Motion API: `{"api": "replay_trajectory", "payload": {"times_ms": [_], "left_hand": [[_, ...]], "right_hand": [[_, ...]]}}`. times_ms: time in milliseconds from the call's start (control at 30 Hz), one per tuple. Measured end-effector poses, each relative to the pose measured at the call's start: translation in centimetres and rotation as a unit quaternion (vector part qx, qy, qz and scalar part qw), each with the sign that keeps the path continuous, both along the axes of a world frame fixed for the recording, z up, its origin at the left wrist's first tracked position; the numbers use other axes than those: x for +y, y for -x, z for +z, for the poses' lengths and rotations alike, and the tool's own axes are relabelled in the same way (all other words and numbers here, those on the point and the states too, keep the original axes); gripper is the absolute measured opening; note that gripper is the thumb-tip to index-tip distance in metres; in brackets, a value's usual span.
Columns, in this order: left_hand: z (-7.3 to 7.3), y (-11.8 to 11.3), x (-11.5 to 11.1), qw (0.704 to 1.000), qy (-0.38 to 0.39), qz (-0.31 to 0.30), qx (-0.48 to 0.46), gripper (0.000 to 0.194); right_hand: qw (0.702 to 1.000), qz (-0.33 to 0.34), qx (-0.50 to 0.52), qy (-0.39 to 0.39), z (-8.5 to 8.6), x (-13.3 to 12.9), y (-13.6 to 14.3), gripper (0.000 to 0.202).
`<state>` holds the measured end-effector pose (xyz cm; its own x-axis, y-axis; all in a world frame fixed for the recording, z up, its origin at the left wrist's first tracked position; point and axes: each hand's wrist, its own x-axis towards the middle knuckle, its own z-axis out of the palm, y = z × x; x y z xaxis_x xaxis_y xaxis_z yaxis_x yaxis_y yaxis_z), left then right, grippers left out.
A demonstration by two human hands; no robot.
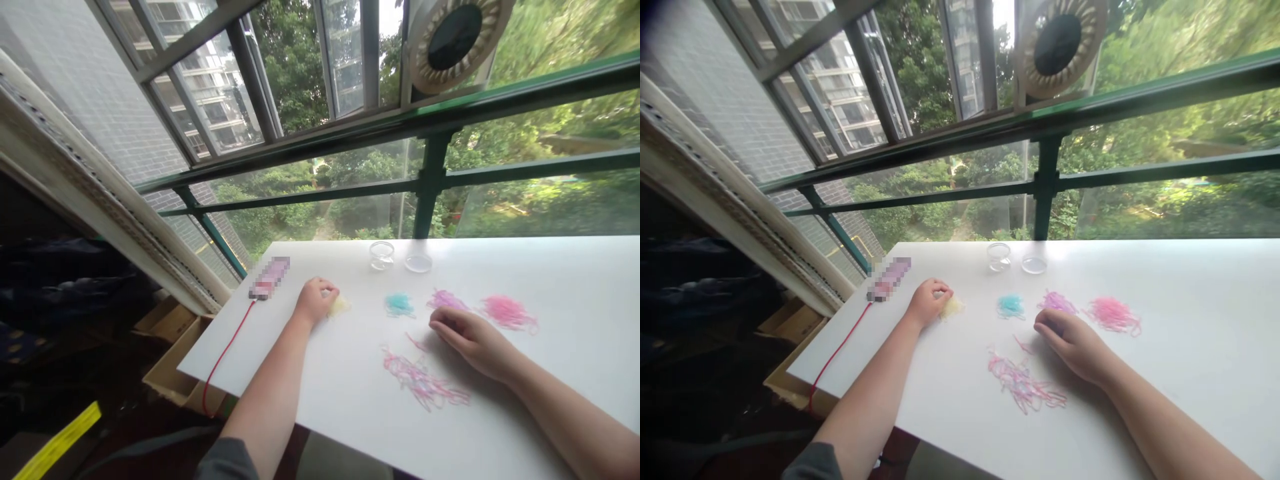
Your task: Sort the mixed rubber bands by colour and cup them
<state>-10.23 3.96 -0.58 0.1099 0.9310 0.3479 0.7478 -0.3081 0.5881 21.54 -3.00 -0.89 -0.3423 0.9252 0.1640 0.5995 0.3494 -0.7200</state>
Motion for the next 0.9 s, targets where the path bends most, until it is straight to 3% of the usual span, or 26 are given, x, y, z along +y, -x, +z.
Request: {"api": "replay_trajectory", "payload": {"times_ms": [267,433,600,767,900], "left_hand": [[0.0,-1.0,0.0,0.992,-0.120,0.020,-0.031,0.015],[0.7,-1.9,-0.9,0.985,-0.168,-0.041,-0.018,0.015],[1.3,-3.9,-2.1,0.988,-0.093,-0.123,-0.012,0.016],[2.0,-7.9,-4.1,0.976,-0.005,-0.219,0.013,0.021],[1.2,-10.5,-5.1,0.973,0.012,-0.229,0.028,0.022]], "right_hand": [[0.991,0.047,-0.110,-0.053,-0.2,-0.6,1.2,0.018],[0.988,0.022,-0.129,-0.083,-0.3,-0.4,1.7,0.014],[0.991,-0.001,-0.097,-0.090,-0.3,-0.1,1.7,0.017],[0.996,-0.032,-0.040,-0.074,-0.3,-0.5,1.9,0.017],[0.997,-0.061,0.011,-0.043,-0.5,-0.7,2.1,0.019]]}}
